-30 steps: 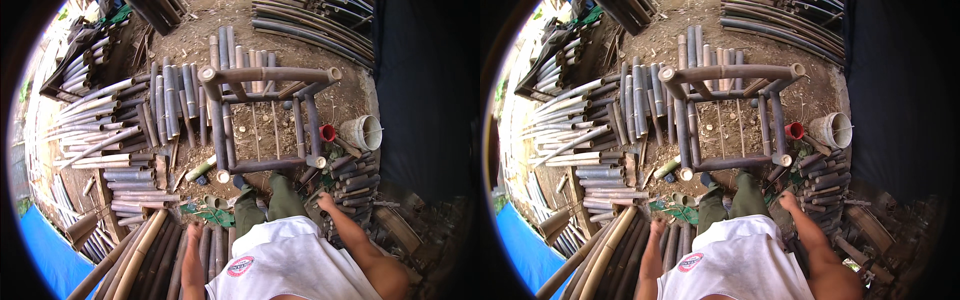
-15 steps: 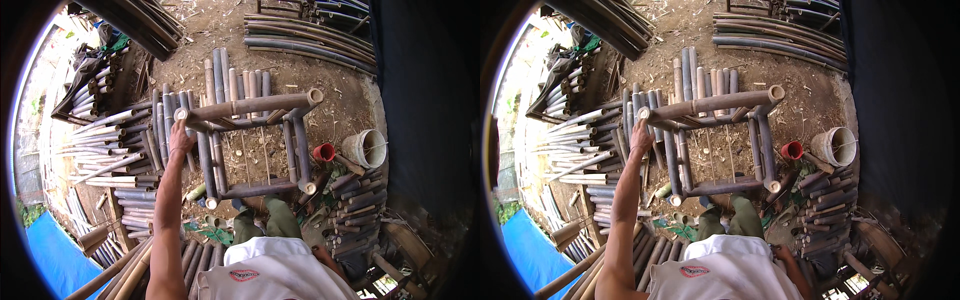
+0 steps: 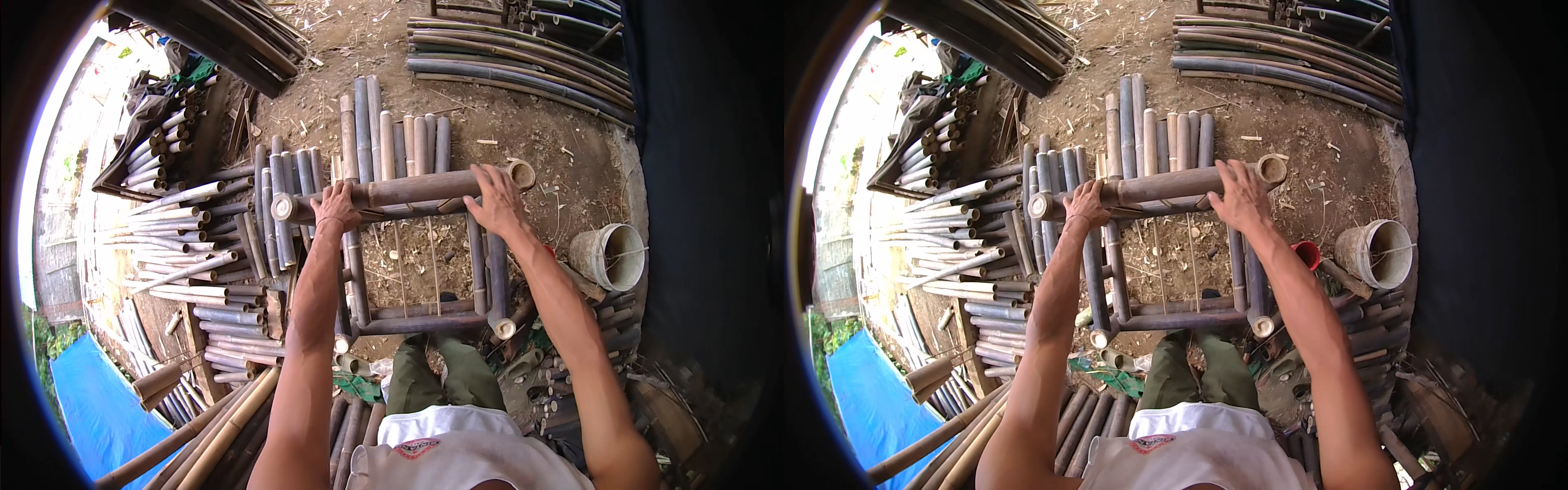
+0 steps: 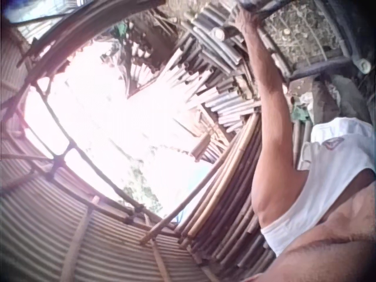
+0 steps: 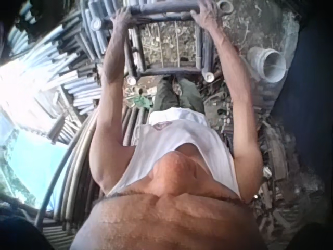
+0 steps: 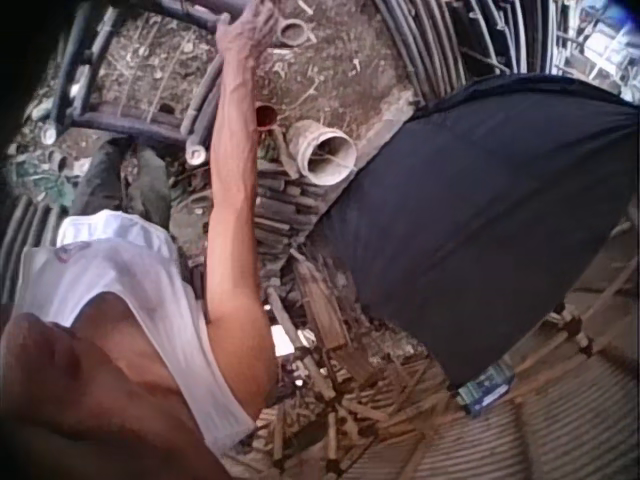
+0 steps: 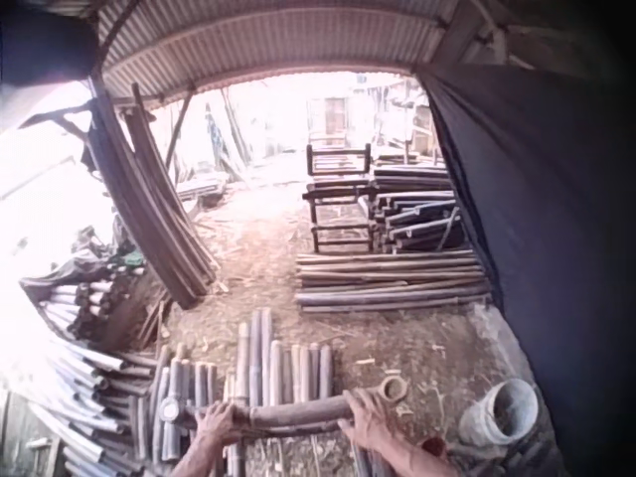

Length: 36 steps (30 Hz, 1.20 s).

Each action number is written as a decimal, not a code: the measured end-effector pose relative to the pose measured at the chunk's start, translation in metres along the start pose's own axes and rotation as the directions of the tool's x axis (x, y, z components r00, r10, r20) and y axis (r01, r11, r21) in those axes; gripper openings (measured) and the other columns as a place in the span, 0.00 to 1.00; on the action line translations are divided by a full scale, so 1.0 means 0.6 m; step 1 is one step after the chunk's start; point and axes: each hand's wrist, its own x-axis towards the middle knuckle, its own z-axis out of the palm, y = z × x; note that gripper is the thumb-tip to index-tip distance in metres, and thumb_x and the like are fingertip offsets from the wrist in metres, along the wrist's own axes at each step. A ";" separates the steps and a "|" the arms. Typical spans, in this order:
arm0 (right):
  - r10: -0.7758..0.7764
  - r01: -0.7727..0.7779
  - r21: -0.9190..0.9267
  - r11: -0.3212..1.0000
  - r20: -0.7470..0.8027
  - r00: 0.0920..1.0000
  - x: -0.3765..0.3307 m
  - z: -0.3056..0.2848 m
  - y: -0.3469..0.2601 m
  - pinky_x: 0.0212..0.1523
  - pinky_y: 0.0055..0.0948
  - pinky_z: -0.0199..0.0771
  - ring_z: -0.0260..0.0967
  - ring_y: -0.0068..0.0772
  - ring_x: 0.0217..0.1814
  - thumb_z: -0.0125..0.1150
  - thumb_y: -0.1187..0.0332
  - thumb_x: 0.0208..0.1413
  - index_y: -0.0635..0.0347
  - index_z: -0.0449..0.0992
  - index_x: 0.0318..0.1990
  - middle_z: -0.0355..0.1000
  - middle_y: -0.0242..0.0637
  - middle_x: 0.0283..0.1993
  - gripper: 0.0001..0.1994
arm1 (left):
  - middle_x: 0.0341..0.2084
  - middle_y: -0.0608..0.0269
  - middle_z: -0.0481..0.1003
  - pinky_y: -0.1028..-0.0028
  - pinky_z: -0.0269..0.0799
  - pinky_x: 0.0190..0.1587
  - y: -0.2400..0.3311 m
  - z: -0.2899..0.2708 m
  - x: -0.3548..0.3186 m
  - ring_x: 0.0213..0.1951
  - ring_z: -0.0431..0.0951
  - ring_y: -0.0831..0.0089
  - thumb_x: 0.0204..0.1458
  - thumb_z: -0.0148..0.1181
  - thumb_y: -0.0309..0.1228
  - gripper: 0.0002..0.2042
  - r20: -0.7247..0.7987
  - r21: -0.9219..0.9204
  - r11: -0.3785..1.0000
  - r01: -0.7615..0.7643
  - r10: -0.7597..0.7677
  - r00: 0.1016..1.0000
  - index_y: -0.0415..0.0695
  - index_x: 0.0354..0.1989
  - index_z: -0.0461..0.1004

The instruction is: The person assembles a bamboo chair frame by inserting a bamboo segment into the pre-drilled holes of a partially constructed base.

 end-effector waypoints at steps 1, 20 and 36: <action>-0.005 0.007 -0.017 1.000 0.077 0.997 0.013 0.009 -0.021 0.72 0.47 0.56 0.59 0.51 0.69 0.57 0.50 0.61 0.59 0.63 0.67 0.62 0.49 0.65 0.32 | 0.66 0.69 0.62 0.34 0.47 0.69 -0.018 -0.008 -0.013 0.69 0.58 0.63 0.41 0.65 0.36 0.39 0.018 0.003 1.000 -0.001 0.001 1.000 0.54 0.68 0.60; -0.041 -0.244 0.123 0.962 0.948 0.317 -0.132 0.055 -0.166 0.72 0.47 0.56 0.57 0.57 0.73 0.27 0.29 0.63 0.62 0.69 0.65 0.62 0.56 0.69 0.45 | 0.54 0.57 0.73 0.54 0.67 0.58 -0.499 0.119 -0.359 0.55 0.72 0.64 0.53 0.53 0.63 0.35 0.570 -0.787 -0.126 0.605 0.227 0.789 0.47 0.59 0.71; 0.200 -0.359 0.104 0.927 0.674 0.711 -0.318 -0.362 -0.245 0.38 0.46 0.79 0.79 0.44 0.27 0.34 0.32 0.65 0.62 0.78 0.32 0.74 0.44 0.18 0.39 | 0.35 0.53 0.77 0.54 0.74 0.50 -0.259 -0.166 -0.450 0.39 0.78 0.57 0.55 0.53 0.50 0.25 0.424 -0.793 -0.510 0.333 -0.070 0.903 0.40 0.49 0.73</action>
